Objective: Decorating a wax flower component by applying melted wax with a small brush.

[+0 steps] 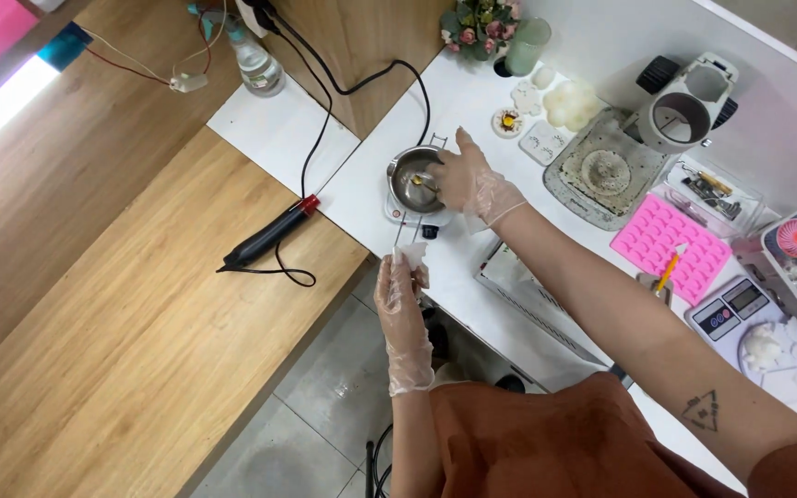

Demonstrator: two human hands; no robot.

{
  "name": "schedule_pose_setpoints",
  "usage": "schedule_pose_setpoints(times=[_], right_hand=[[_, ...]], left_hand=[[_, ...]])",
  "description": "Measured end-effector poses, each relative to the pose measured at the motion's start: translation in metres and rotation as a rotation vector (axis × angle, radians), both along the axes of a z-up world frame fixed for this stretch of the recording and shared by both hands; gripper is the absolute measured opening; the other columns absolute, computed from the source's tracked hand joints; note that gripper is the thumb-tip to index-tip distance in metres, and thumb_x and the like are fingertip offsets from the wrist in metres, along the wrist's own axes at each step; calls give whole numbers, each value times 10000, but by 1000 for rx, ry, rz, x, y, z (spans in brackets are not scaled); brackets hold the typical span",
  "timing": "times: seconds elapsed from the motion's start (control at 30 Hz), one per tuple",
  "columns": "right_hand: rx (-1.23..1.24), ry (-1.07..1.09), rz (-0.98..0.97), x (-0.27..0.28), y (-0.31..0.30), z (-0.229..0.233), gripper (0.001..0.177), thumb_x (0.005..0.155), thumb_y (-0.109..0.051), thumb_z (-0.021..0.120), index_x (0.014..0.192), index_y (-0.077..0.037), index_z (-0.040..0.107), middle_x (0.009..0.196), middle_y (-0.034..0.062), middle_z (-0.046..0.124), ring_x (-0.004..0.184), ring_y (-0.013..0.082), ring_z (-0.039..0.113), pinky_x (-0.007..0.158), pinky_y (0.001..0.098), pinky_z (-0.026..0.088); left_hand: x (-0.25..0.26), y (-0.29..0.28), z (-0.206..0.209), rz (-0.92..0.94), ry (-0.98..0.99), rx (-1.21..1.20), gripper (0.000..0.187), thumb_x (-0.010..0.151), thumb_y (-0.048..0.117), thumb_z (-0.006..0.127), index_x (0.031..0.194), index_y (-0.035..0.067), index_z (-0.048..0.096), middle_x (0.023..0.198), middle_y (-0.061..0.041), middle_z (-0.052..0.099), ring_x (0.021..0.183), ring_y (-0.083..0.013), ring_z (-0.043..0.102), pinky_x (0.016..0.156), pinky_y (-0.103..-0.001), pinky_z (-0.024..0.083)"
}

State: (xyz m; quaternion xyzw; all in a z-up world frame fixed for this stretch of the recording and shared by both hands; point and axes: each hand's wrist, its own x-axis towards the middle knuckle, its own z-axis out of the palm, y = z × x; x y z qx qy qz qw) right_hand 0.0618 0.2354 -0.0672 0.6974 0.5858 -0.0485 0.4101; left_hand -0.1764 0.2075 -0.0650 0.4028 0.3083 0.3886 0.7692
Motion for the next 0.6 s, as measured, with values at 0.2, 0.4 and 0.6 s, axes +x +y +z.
schedule_pose_setpoints(times=[0.2,0.4,0.6], right_hand=[[-714,-1546,986,49,8,-92,550,1070,-472,308,1559,-221,316,1663,66,257,1534,210,185,1254,418,107],[-1546,-2607,1928,-30,-31,68,550,1034,-475,288,1456,-170,465,1468,123,509,1322,244,471,1094,413,380],[-1863,-3039,2010,-76,-111,50,524,1111,-514,423,978,-43,612,749,16,536,652,142,447,610,300,426]], left_hand=[[19,20,-7,-110,-21,-41,269,1048,265,572,968,20,650,786,1,565,724,-93,484,677,-258,417],[26,38,10,-204,40,13,323,1078,292,552,925,14,615,775,-9,555,729,-103,475,688,-265,414],[35,28,26,-400,236,8,300,1035,306,550,994,36,675,768,-4,588,714,-102,498,659,-253,433]])
